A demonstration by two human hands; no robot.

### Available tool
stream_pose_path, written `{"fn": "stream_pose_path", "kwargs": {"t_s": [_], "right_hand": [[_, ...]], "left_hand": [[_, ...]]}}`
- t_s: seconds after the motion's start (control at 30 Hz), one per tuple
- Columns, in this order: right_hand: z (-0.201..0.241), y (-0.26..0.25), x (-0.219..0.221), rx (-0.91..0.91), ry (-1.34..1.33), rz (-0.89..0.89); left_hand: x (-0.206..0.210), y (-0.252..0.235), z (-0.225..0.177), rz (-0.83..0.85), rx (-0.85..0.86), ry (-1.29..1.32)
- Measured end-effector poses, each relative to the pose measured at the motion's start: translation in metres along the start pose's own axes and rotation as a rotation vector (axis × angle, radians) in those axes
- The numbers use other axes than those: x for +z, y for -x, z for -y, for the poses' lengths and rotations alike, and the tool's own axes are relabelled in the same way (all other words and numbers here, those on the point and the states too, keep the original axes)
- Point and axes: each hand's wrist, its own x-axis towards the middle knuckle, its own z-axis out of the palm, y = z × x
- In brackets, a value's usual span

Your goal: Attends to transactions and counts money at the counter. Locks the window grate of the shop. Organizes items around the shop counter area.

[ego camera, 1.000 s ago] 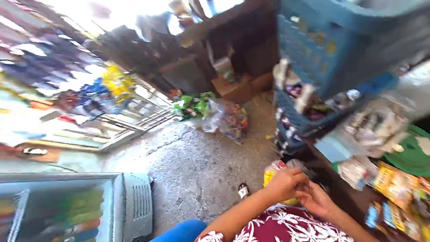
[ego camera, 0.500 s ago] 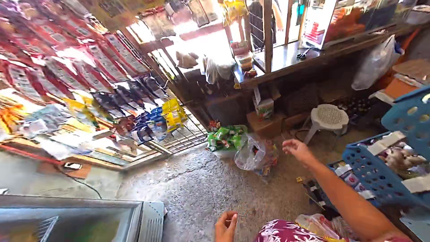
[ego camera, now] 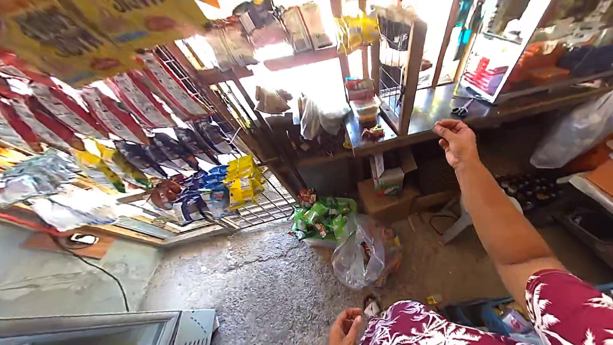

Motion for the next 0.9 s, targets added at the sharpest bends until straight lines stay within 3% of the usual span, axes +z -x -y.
{"fn": "stream_pose_path", "kwargs": {"t_s": [0.23, 0.43, 0.53, 0.7, 0.77, 0.9], "right_hand": [[-0.003, -0.145, 0.017, -0.131, 0.064, -0.089], [-0.017, -0.277, 0.006, -0.166, 0.592, -0.123], [-0.035, -0.337, 0.0, -0.154, 0.822, -0.046], [-0.085, -0.422, -0.007, -0.134, 0.92, 0.123], [-0.098, -0.441, -0.012, -0.167, 0.922, 0.196], [-0.118, -0.467, -0.024, -0.265, 0.968, 0.373]], "left_hand": [[-0.018, -0.092, -0.031, -0.02, -0.044, -0.038], [-0.006, -0.163, -0.083, -0.201, -0.006, -0.011], [0.024, -0.2, -0.092, -0.292, -0.022, 0.036], [0.116, -0.261, -0.128, -0.517, -0.133, 0.342], [0.152, -0.285, -0.147, -0.471, -0.172, 0.388], [0.195, -0.319, -0.185, -0.324, -0.09, 0.201]]}}
